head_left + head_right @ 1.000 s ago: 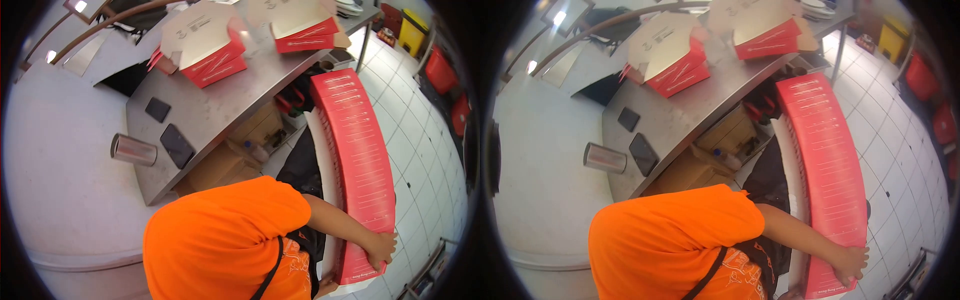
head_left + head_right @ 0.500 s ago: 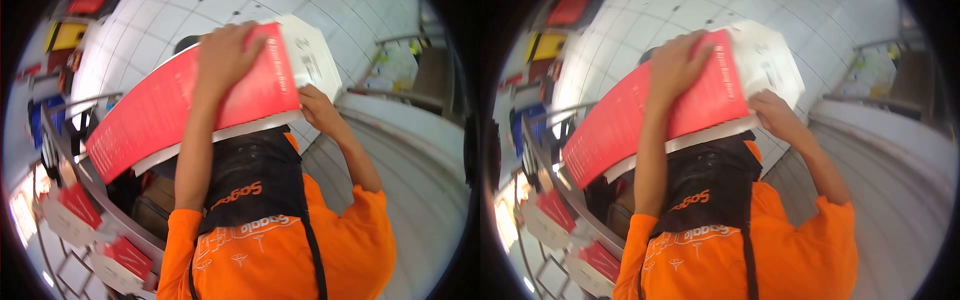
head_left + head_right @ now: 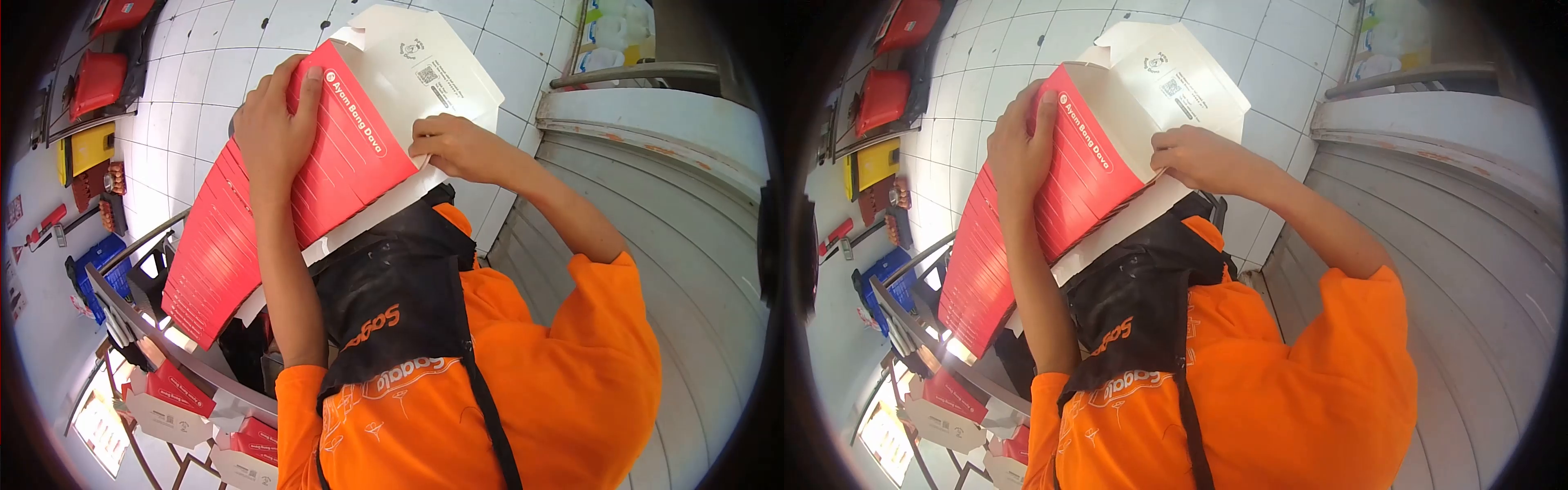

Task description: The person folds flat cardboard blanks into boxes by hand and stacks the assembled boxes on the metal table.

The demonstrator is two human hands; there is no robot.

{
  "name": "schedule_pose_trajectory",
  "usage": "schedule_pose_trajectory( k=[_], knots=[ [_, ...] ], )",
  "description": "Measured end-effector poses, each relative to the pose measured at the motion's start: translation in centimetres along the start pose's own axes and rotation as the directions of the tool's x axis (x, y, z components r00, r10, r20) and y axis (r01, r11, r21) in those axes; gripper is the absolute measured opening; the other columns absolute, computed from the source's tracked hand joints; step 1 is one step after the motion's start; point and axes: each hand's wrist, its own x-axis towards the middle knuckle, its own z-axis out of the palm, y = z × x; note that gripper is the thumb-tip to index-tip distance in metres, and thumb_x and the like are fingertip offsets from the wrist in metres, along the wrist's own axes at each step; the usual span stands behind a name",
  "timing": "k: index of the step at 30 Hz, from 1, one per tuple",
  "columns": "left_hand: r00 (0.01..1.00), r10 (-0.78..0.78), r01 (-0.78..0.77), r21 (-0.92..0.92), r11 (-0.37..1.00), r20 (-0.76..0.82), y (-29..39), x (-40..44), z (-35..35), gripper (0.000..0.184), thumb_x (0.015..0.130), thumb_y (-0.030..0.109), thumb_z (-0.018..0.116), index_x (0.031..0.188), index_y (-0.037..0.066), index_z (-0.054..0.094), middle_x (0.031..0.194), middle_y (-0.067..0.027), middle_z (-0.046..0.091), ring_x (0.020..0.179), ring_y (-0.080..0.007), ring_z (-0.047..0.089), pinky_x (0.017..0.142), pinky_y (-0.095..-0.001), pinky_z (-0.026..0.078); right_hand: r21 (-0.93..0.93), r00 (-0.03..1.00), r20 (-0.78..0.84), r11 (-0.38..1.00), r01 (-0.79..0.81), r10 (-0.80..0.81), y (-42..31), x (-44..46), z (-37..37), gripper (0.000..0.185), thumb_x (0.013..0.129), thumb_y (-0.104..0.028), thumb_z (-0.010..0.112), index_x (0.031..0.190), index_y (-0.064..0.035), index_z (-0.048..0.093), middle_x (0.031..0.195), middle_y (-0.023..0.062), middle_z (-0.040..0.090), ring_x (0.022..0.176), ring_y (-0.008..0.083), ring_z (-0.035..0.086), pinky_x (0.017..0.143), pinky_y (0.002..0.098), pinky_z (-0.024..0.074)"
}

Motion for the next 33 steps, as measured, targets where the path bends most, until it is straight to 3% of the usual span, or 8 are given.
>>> schedule_pose_trajectory(
  k=[8,17,21,24,26,29,32,33],
  knots=[
    [0.997,-0.042,0.041,0.027,0.999,0.071,0.7,0.1,-1.1,0.05,0.105,0.051,0.055,0.133,0.012,0.07,0.117,-0.0143,0.076,0.106,-0.0334,0.07,0.096,-0.0449,0.052,0.03,0.992,-0.118,0.999,0.043,-0.039,-1.0,-0.3,1.4,0.017,0.086,0.0,0.069,0.102,-0.0041,0.067,0.1,0.0103,0.061,0.096,0.0332,0.064,0.082,0.0438,0.0526],
    [1.0,-0.013,0.013,-0.022,1.0,-0.022,0.9,-0.3,-1.0,0.041,0.104,0.045,0.058,0.122,0.012,0.074,0.105,-0.0138,0.075,0.096,-0.0356,0.069,0.088,-0.0477,0.051,-0.03,0.988,0.154,1.0,0.002,0.003,-2.9,-0.3,0.9,0.037,0.083,0.01,0.057,0.118,0.0018,0.065,0.123,0.0148,0.062,0.112,0.0342,0.062,0.099,0.0428,0.0508],
    [1.0,-0.028,0.028,-0.073,0.997,0.005,1.0,-0.2,-1.6,0.038,0.107,0.039,0.054,0.123,0.01,0.073,0.105,-0.014,0.075,0.097,-0.0365,0.069,0.09,-0.0476,0.049,0.163,0.953,0.301,0.982,-0.096,0.043,-2.7,0.7,-1.9,0.042,0.084,0.004,0.059,0.125,-0.0011,0.065,0.128,0.0154,0.062,0.117,0.0349,0.062,0.104,0.0397,0.0511],
    [1.0,-0.017,0.016,-0.108,0.994,-0.011,0.8,-0.5,-1.5,0.037,0.109,0.036,0.05,0.123,0.01,0.073,0.108,-0.0134,0.075,0.1,-0.0363,0.068,0.092,-0.0473,0.047,0.21,0.957,0.19,0.943,-0.257,0.219,-1.4,4.0,-7.0,0.04,0.09,-0.006,0.063,0.13,-0.0033,0.064,0.132,0.015,0.063,0.123,0.0312,0.063,0.103,0.0384,0.0513],
    [1.0,-0.016,0.013,-0.126,0.992,-0.018,0.9,-0.7,-1.4,0.037,0.109,0.033,0.048,0.124,0.009,0.072,0.11,-0.0128,0.075,0.103,-0.0356,0.067,0.094,-0.0468,0.046,0.254,0.92,-0.297,0.95,-0.182,0.256,-0.2,7.7,-6.8,0.036,0.096,-0.018,0.067,0.13,-0.0054,0.066,0.128,0.0132,0.069,0.122,0.0271,0.066,0.098,0.0389,0.0525],
    [1.0,-0.026,0.025,-0.123,0.992,-0.003,0.8,-0.4,-1.3,0.036,0.109,0.033,0.049,0.124,0.01,0.072,0.11,-0.0125,0.075,0.103,-0.035,0.067,0.095,-0.0465,0.046,0.34,0.952,-0.146,0.917,-0.207,0.269,1.3,13.0,-6.2,0.024,0.096,-0.014,0.066,0.117,-0.0032,0.067,0.111,0.0152,0.074,0.099,0.0326,0.068,0.091,0.039,0.0534],
    [0.999,-0.05,0.048,-0.086,0.995,-0.018,0.5,-0.2,-1.3,0.035,0.108,0.034,0.05,0.124,0.011,0.072,0.111,-0.011,0.076,0.105,-0.0329,0.067,0.096,-0.0459,0.045,0.136,0.977,-0.045,0.97,-0.201,0.208,1.2,14.5,-5.9,0.02,0.096,-0.013,0.066,0.113,-0.0036,0.069,0.095,0.0195,0.074,0.086,0.0377,0.068,0.081,0.0399,0.0545],
    [0.998,-0.057,0.054,-0.081,0.995,-0.041,0.3,-0.3,-1.4,0.035,0.108,0.035,0.051,0.124,0.012,0.072,0.111,-0.0102,0.076,0.105,-0.032,0.067,0.096,-0.0456,0.045,0.13,0.969,0.008,0.961,-0.245,0.246,0.7,14.5,-6.5,0.024,0.099,-0.016,0.064,0.119,-0.0089,0.074,0.105,0.0172,0.077,0.093,0.0403,0.07,0.084,0.045,0.0559]
  ],
)
